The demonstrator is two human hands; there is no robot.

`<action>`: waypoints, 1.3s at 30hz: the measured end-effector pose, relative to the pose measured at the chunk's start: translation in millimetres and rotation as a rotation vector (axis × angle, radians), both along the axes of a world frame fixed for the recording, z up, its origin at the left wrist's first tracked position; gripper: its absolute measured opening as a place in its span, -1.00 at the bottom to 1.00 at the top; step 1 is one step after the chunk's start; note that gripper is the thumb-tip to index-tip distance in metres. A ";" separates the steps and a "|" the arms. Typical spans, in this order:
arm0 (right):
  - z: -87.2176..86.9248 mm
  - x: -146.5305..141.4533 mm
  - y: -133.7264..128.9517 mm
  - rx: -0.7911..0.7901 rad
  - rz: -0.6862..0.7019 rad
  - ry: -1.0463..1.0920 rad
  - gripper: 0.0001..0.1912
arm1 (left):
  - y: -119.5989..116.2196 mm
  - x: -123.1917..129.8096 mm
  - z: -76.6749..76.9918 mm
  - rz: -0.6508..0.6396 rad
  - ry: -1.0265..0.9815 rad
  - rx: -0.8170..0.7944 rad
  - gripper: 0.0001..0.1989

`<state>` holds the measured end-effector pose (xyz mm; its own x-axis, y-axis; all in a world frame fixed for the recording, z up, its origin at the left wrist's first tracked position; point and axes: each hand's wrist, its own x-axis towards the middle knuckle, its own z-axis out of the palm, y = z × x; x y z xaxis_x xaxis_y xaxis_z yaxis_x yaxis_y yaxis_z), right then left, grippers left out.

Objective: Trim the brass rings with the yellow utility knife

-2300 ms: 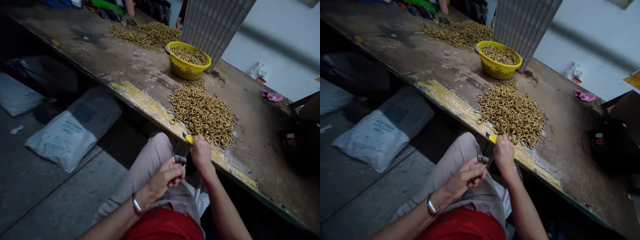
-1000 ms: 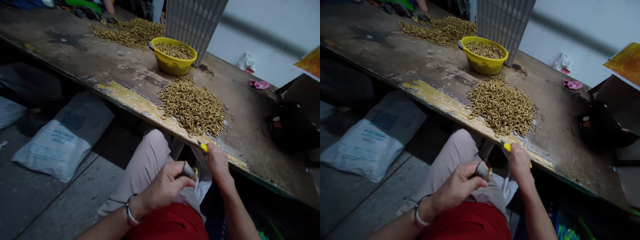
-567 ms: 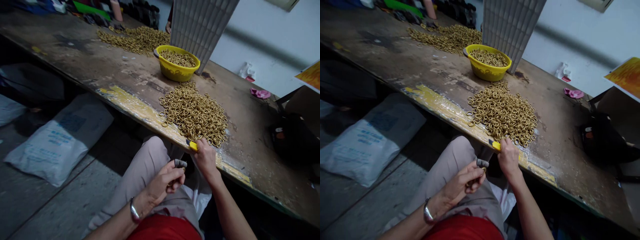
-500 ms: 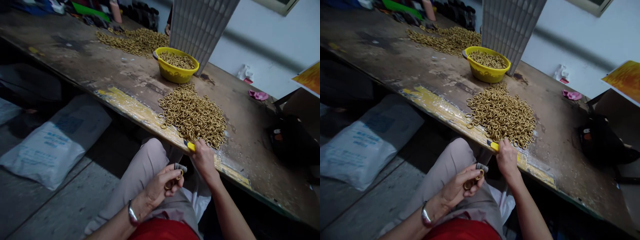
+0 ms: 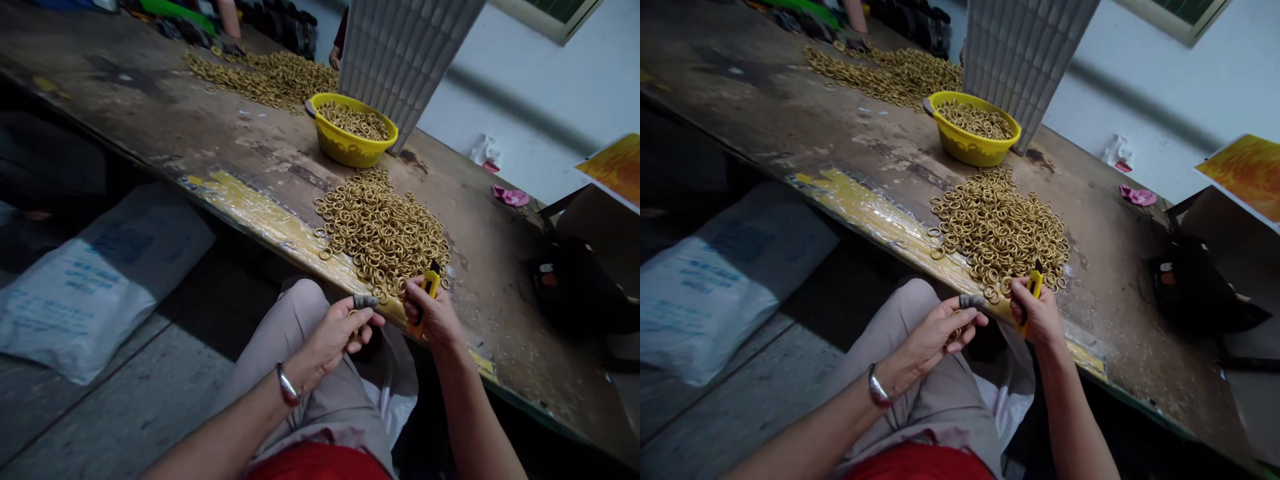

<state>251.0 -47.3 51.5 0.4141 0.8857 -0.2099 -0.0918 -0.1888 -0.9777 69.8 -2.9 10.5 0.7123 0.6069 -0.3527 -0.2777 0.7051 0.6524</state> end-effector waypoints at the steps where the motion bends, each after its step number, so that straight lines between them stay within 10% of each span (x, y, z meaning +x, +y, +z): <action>1: -2.1 -9.4 -4.1 0.014 -0.013 0.117 -0.62 | -0.5 -0.1 2.8 0.003 -0.019 0.008 -0.58; 14: -30.0 -78.0 -37.0 -0.069 -0.087 0.340 -0.58 | -23.6 -17.9 13.4 -0.020 0.005 0.036 -0.63; 24: -1.8 -61.9 -73.5 0.031 0.381 -1.033 -0.78 | -34.5 -38.2 15.4 -0.055 0.186 0.235 -0.65; 39: -5.3 -59.9 -52.9 -0.348 0.398 -1.492 -0.85 | -35.2 -54.2 28.9 -0.051 0.318 0.614 -0.82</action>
<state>191.1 -100.2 46.1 0.1882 0.9808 -0.0507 0.9806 -0.1905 -0.0452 15.6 -38.2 39.3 0.6640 0.7319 -0.1528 0.0172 0.1893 0.9818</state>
